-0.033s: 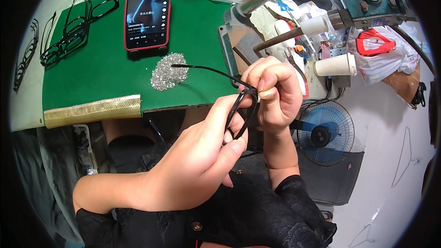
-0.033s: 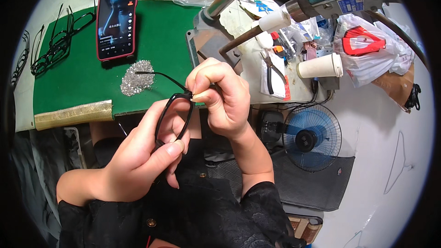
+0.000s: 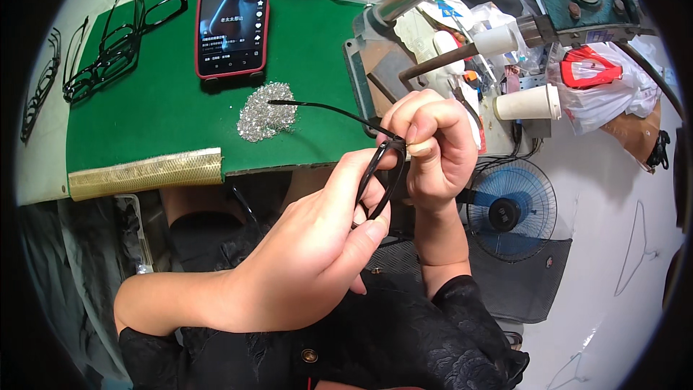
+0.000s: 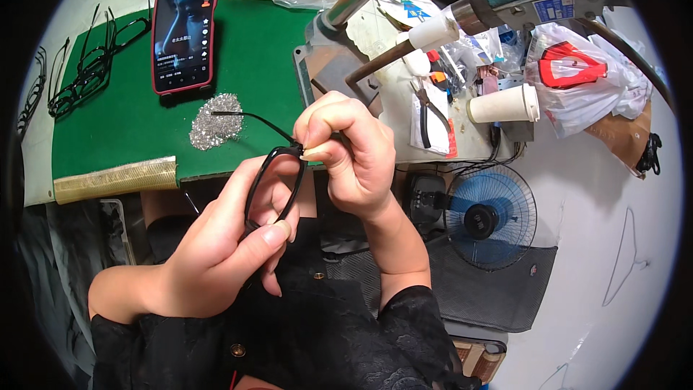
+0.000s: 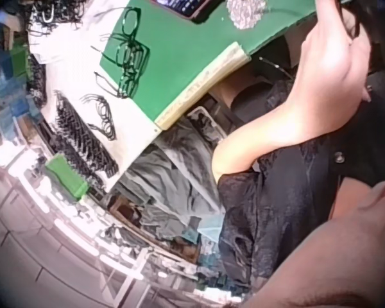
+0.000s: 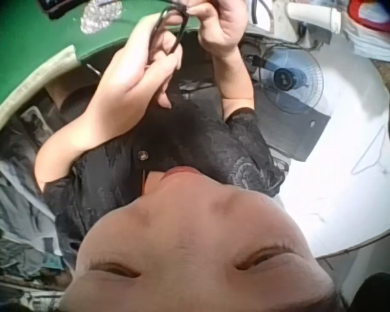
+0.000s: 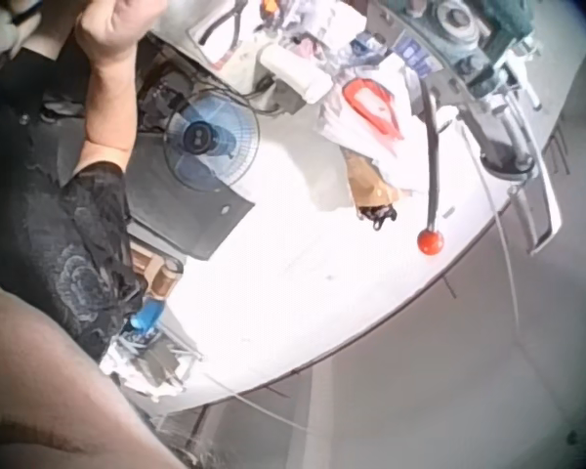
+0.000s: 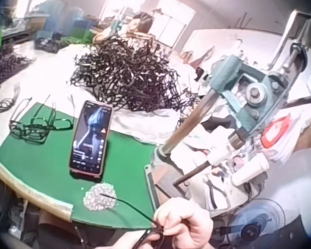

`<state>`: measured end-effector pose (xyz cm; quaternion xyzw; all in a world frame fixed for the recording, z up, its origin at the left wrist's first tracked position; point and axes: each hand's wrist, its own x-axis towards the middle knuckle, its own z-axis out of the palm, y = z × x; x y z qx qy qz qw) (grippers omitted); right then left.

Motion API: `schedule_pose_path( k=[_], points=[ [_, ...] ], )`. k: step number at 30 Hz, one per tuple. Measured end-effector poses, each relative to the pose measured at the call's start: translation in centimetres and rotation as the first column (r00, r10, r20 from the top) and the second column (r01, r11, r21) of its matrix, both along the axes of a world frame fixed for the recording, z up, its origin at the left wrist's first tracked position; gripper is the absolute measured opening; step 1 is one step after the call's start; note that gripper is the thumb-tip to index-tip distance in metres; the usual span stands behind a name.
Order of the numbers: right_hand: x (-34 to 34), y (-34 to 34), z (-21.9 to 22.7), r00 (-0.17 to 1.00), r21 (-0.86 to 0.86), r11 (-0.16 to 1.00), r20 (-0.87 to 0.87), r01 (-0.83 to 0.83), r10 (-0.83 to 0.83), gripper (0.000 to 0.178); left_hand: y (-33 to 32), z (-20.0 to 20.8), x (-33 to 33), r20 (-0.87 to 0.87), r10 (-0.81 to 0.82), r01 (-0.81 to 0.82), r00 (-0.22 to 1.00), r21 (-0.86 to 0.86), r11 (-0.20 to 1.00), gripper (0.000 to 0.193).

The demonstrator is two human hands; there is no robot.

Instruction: The person assembles eyeglasses by attaching nose pads to the frames using a small tool. They pick up frames, apply the pads, and place the finished glasses on the table.

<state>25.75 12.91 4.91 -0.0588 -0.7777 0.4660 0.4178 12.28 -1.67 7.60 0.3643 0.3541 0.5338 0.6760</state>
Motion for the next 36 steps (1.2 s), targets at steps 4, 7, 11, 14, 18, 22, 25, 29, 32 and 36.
schedule_pose_path(
  k=[4, 7, 11, 14, 18, 22, 25, 29, 32, 36],
  points=[
    [0.2, -0.1, 0.4, 0.999, 0.02, 1.0, 0.03, 0.023, -0.024, 0.015, -0.1, 0.0, -0.3, -0.109, -0.036, 0.037, 0.993, 0.013, 0.999, 0.051],
    [0.5, 0.0, 0.5, 0.998, 0.04, 0.999, 0.042, 0.034, -0.036, 0.016, -0.2, -0.2, -0.3, -0.191, -0.036, 0.05, 0.981, 0.065, 0.997, 0.051],
    [0.8, -0.1, 0.5, 0.997, -0.006, 0.999, 0.052, 0.052, -0.052, 0.018, -0.1, -0.2, -0.5, -0.204, -0.055, 0.069, 0.977, 0.062, 0.996, 0.05],
    [0.9, -0.3, 0.7, 0.995, -0.015, 0.997, 0.074, 0.073, -0.072, 0.019, 0.0, -0.1, -0.6, -0.204, -0.065, 0.077, 0.977, 0.055, 0.995, 0.05],
    [1.1, -0.3, 0.9, 0.988, 0.03, 0.996, 0.124, 0.083, -0.087, 0.022, 0.0, -0.2, -0.7, -0.256, -0.061, 0.084, 0.965, 0.077, 0.993, 0.048],
    [1.0, -0.9, 0.5, 0.996, -0.112, 0.991, 0.057, 0.073, -0.067, 0.023, 0.1, -0.2, -1.1, -0.023, -0.139, 0.139, 0.99, 0.002, 0.99, 0.047],
    [1.0, -0.8, 0.2, 0.999, -0.156, 0.987, 0.026, 0.026, -0.022, 0.025, 0.2, -0.4, -1.1, 0.335, -0.137, 0.163, 0.932, -0.05, 0.985, 0.047],
    [1.0, -0.6, 0.3, 1.0, -0.138, 0.99, 0.014, 0.004, -0.002, 0.027, 0.3, -0.2, -1.3, 0.376, -0.144, 0.184, 0.915, -0.074, 0.98, 0.048],
    [0.9, -0.6, 0.4, 1.0, -0.103, 0.995, 0.005, 0.006, -0.006, 0.025, 0.2, -0.2, -1.4, 0.373, -0.148, 0.187, 0.916, -0.072, 0.98, 0.048],
    [0.8, -0.6, 0.5, 1.0, -0.109, 0.994, -0.006, 0.008, -0.009, 0.021, 0.2, 0.0, -1.5, 0.353, -0.148, 0.186, 0.924, -0.076, 0.98, 0.048]
  ],
)
